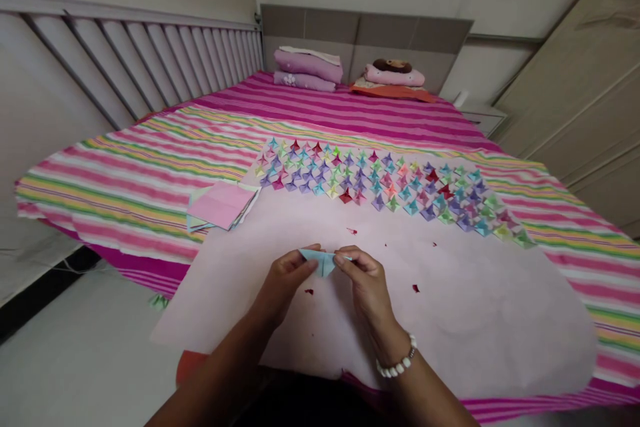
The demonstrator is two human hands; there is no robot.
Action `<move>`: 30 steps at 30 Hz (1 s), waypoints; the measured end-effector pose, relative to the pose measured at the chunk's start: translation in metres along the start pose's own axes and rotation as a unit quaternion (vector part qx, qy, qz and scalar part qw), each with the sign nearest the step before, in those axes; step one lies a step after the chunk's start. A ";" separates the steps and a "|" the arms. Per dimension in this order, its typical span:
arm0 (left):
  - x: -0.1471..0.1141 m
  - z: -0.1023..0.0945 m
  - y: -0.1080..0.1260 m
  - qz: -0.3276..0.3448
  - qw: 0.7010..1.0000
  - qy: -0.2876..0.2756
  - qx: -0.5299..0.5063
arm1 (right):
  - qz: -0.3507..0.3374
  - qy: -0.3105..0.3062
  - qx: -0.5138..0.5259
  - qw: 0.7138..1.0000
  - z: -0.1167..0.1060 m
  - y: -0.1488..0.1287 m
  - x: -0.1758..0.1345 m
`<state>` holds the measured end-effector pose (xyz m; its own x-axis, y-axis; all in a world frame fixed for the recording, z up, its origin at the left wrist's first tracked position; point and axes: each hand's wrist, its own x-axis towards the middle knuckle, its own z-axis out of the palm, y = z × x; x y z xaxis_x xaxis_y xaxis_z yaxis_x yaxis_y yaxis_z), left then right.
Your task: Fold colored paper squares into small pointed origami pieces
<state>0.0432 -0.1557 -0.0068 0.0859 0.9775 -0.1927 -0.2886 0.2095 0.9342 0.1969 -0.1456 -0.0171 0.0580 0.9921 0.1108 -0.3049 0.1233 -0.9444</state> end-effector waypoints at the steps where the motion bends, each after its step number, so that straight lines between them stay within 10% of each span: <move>1: -0.001 0.002 -0.002 -0.003 1.000 -0.015 0.009 | 0.001 0.006 0.001 1.000 0.000 0.000 0.000; 15: 0.000 0.000 0.003 0.047 0.985 -0.038 0.163 | 0.076 -0.031 0.019 0.996 -0.002 -0.008 -0.002; 30: 0.003 -0.010 -0.004 0.006 0.991 -0.116 0.065 | 0.168 -0.092 0.089 0.977 -0.001 -0.012 -0.003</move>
<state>0.0344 -0.1537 -0.0137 0.3048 0.9447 -0.1210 -0.1675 0.1783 0.9696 0.2016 -0.1502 -0.0062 -0.2408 0.9622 -0.1270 -0.4397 -0.2249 -0.8695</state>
